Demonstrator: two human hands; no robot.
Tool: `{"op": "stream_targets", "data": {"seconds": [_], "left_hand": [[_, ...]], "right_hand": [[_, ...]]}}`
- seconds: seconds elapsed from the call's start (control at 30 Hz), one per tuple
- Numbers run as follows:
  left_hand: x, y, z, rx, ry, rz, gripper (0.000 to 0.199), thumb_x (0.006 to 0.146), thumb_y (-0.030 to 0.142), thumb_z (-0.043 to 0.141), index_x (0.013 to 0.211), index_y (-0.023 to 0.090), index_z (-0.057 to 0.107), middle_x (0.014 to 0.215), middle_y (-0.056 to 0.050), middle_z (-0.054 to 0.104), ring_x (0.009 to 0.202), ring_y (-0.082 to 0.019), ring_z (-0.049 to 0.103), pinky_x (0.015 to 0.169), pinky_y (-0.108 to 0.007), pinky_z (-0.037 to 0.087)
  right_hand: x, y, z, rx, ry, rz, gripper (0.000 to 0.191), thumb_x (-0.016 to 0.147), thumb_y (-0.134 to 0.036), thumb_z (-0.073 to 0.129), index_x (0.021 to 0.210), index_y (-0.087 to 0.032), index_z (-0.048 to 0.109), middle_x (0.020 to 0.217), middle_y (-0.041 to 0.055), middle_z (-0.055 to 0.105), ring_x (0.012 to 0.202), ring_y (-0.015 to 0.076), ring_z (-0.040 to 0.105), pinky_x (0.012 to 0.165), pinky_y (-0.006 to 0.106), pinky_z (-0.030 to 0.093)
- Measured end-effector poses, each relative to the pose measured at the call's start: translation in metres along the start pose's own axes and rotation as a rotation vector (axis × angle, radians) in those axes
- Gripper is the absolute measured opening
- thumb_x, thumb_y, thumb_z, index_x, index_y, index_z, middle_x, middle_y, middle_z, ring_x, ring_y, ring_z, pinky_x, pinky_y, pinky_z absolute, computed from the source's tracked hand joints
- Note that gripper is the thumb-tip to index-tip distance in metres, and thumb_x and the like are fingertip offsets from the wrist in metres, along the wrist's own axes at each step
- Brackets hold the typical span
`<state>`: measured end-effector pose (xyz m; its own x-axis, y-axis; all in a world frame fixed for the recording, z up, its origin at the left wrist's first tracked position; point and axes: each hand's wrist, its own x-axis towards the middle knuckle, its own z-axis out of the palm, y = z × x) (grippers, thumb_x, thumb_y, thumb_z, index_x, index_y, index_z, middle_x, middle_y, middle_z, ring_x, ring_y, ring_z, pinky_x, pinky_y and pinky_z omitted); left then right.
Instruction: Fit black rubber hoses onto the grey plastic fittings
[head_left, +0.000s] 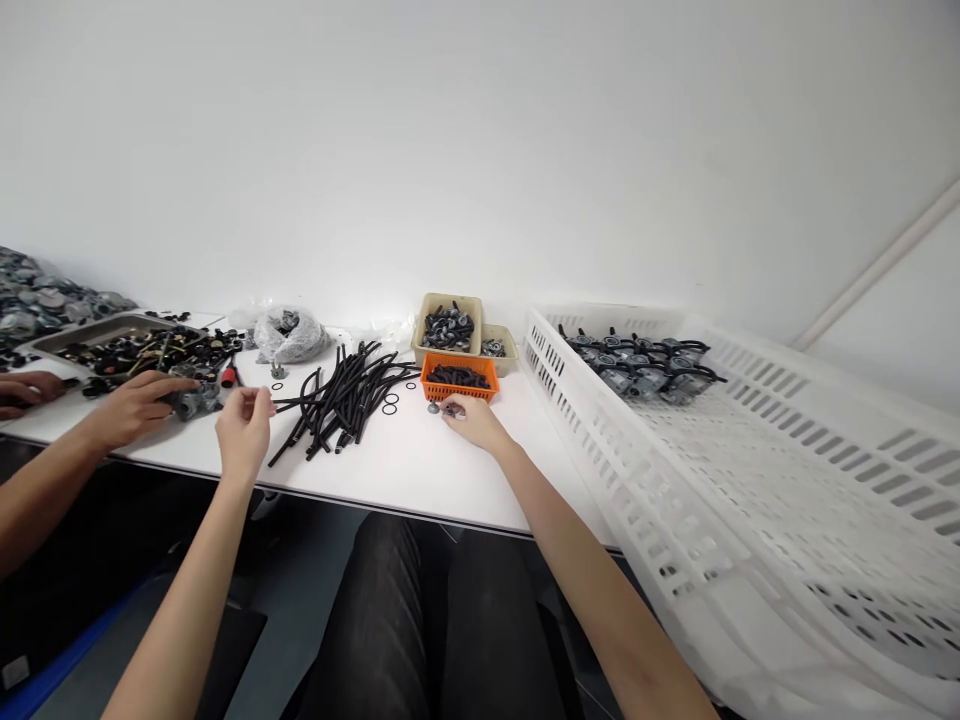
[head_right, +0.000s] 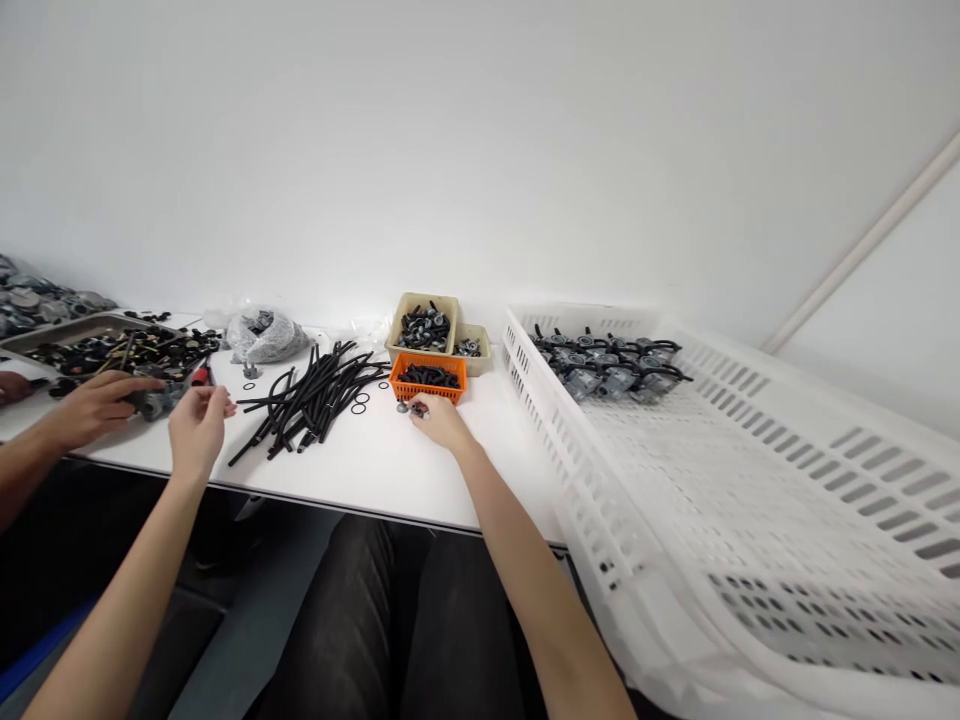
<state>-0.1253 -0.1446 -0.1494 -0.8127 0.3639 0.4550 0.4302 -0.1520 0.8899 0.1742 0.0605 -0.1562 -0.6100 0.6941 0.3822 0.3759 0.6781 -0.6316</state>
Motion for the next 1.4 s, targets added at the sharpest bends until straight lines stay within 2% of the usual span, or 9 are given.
{"op": "stream_targets", "data": {"seconds": [0.23, 0.33, 0.47, 0.83, 0.93, 1.07, 1.17, 1.23, 1.4], "left_hand": [[-0.022, -0.021, -0.014, 0.197, 0.004, -0.089, 0.025, 0.077, 0.045, 0.059, 0.077, 0.020, 0.059, 0.068, -0.003, 0.065, 0.069, -0.021, 0.066, 0.069, -0.032, 0.051], [-0.020, -0.014, -0.019, 0.302, 0.040, 0.073, 0.023, 0.078, 0.043, 0.057, 0.081, 0.020, 0.057, 0.075, -0.005, 0.065, 0.072, -0.023, 0.064, 0.074, -0.036, 0.051], [-0.025, -0.002, -0.024, 0.438, -0.057, 0.352, 0.025, 0.080, 0.042, 0.055, 0.091, 0.020, 0.056, 0.090, -0.009, 0.061, 0.080, -0.025, 0.063, 0.079, -0.039, 0.051], [-0.039, -0.008, -0.035, 0.652, -0.255, 0.530, 0.026, 0.087, 0.037, 0.047, 0.107, 0.021, 0.054, 0.102, -0.010, 0.060, 0.093, -0.029, 0.061, 0.081, -0.040, 0.050], [-0.032, -0.005, -0.042, 0.725, -0.226, 0.562, 0.032, 0.088, 0.034, 0.046, 0.115, 0.018, 0.052, 0.111, -0.013, 0.058, 0.105, -0.030, 0.058, 0.090, -0.042, 0.048], [-0.006, -0.007, -0.049, 0.824, -0.117, 0.611, 0.055, 0.083, 0.039, 0.058, 0.130, 0.013, 0.043, 0.134, -0.024, 0.042, 0.130, -0.041, 0.039, 0.104, -0.055, 0.036], [0.016, -0.017, -0.049, 0.866, -0.219, 0.522, 0.079, 0.076, 0.043, 0.066, 0.140, 0.015, 0.031, 0.144, -0.025, 0.028, 0.134, -0.046, 0.031, 0.101, -0.062, 0.034], [0.028, -0.024, -0.047, 0.855, -0.281, 0.361, 0.085, 0.073, 0.046, 0.069, 0.143, 0.021, 0.028, 0.148, -0.023, 0.025, 0.127, -0.046, 0.040, 0.093, -0.060, 0.042], [0.047, -0.032, -0.049, 0.823, -0.361, 0.215, 0.082, 0.068, 0.045, 0.072, 0.139, 0.026, 0.034, 0.130, -0.016, 0.051, 0.110, -0.039, 0.056, 0.085, -0.051, 0.049]], "right_hand": [[0.000, 0.001, -0.001, -0.017, -0.007, -0.001, 0.020, 0.075, -0.013, 0.060, 0.091, -0.018, 0.070, 0.090, 0.0045, 0.072, 0.082, 0.0172, 0.065, 0.080, 0.030, 0.050], [0.000, 0.003, -0.001, -0.025, -0.013, 0.001, 0.020, 0.075, -0.015, 0.061, 0.092, -0.018, 0.070, 0.089, 0.0045, 0.072, 0.082, 0.0178, 0.065, 0.079, 0.031, 0.050], [0.002, 0.006, 0.001, -0.022, -0.012, 0.008, 0.021, 0.075, -0.014, 0.060, 0.093, -0.018, 0.070, 0.094, 0.0055, 0.072, 0.085, 0.0186, 0.065, 0.082, 0.032, 0.051], [0.000, 0.000, 0.001, -0.021, -0.003, -0.007, 0.020, 0.074, -0.009, 0.060, 0.090, -0.017, 0.070, 0.094, 0.0056, 0.073, 0.085, 0.0182, 0.066, 0.083, 0.031, 0.051], [0.000, 0.001, 0.001, -0.015, -0.007, -0.013, 0.021, 0.074, -0.008, 0.060, 0.090, -0.016, 0.070, 0.096, 0.0063, 0.073, 0.087, 0.0185, 0.067, 0.084, 0.031, 0.051], [0.000, 0.003, 0.002, -0.006, -0.013, -0.022, 0.022, 0.074, -0.009, 0.060, 0.092, -0.018, 0.070, 0.098, 0.0063, 0.073, 0.089, 0.0191, 0.067, 0.084, 0.032, 0.051], [0.000, 0.004, 0.003, -0.003, -0.011, -0.026, 0.023, 0.074, -0.009, 0.060, 0.093, -0.018, 0.070, 0.098, 0.0066, 0.073, 0.089, 0.0194, 0.067, 0.083, 0.032, 0.051], [0.000, 0.004, 0.002, -0.005, -0.009, -0.027, 0.023, 0.074, -0.009, 0.060, 0.093, -0.017, 0.070, 0.097, 0.0068, 0.073, 0.087, 0.0192, 0.067, 0.082, 0.032, 0.051], [-0.001, 0.002, 0.002, -0.010, -0.015, -0.040, 0.022, 0.074, -0.010, 0.060, 0.091, -0.017, 0.071, 0.094, 0.0062, 0.073, 0.082, 0.0182, 0.066, 0.078, 0.031, 0.051]]}}
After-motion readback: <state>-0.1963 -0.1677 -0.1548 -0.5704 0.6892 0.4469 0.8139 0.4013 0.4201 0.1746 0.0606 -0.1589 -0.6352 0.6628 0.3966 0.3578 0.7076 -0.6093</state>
